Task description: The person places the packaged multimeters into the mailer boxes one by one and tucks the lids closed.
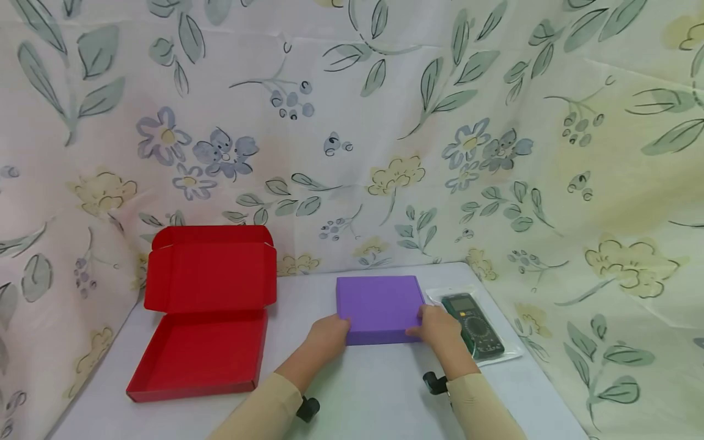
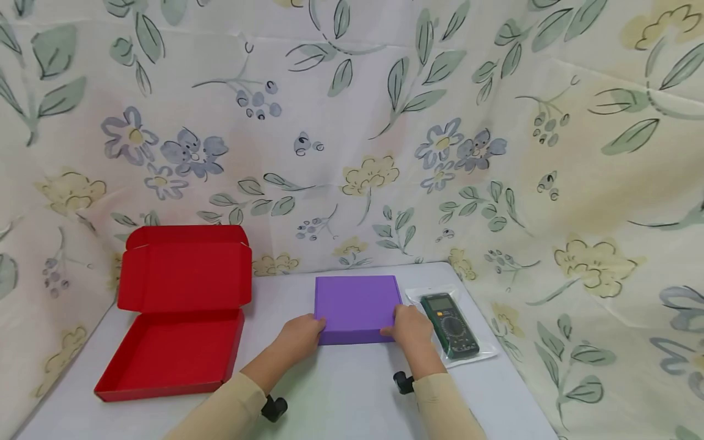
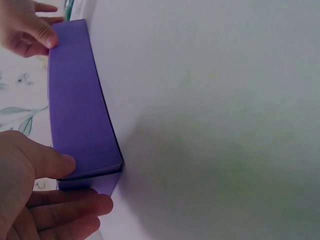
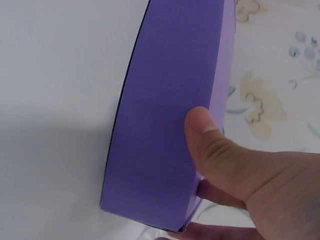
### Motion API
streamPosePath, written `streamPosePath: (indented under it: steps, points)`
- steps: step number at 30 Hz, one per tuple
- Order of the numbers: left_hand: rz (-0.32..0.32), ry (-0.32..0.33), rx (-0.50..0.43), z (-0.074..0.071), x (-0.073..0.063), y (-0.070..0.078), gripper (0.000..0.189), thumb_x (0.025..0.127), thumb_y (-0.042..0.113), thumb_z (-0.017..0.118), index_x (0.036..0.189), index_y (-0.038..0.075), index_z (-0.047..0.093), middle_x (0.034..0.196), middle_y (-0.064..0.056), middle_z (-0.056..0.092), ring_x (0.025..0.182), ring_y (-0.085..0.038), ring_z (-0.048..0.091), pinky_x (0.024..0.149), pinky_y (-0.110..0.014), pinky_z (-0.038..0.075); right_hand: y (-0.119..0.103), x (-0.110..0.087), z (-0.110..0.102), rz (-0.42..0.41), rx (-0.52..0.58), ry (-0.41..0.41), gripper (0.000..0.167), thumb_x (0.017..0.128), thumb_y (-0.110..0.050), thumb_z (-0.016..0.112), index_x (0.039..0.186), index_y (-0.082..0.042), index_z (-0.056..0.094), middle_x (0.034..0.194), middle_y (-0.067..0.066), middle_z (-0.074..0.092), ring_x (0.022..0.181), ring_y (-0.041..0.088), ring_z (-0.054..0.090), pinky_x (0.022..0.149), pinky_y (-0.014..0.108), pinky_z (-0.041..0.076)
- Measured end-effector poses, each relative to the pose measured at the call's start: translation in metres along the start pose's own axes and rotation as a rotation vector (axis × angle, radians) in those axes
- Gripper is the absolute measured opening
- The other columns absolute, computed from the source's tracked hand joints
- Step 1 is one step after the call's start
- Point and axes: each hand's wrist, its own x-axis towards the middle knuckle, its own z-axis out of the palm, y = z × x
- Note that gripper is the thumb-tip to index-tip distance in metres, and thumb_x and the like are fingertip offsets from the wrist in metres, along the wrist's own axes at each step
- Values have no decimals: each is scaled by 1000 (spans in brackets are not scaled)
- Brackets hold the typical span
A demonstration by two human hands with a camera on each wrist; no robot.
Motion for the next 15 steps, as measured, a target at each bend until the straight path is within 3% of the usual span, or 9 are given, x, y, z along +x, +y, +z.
streamPosePath:
  steps: [3, 9, 15]
  points:
    - [-3, -23, 20, 1, 13, 4, 14, 87, 7, 76, 99, 6, 70, 85, -7, 68, 81, -22, 67, 76, -37, 57, 4, 12, -4, 20, -20, -11, 50, 72, -42, 93, 103, -8, 71, 101, 13, 66, 86, 31, 65, 72, 56, 55]
    - [-30, -73, 25, 2, 39, 11, 7, 90, 9, 73, 94, 9, 66, 88, -6, 69, 87, -22, 68, 82, -37, 56, 11, 35, -7, 41, -63, 0, 52, 72, -39, 93, 105, -4, 72, 105, 20, 60, 98, 41, 63, 85, 67, 51]
    - [-72, -100, 48, 0, 63, 18, 7, 91, 9, 71, 91, 10, 65, 88, -7, 68, 87, -22, 66, 83, -37, 56, 15, 55, -13, 56, -87, 10, 56, 71, -39, 94, 108, -2, 72, 103, 21, 57, 102, 43, 58, 82, 61, 53]
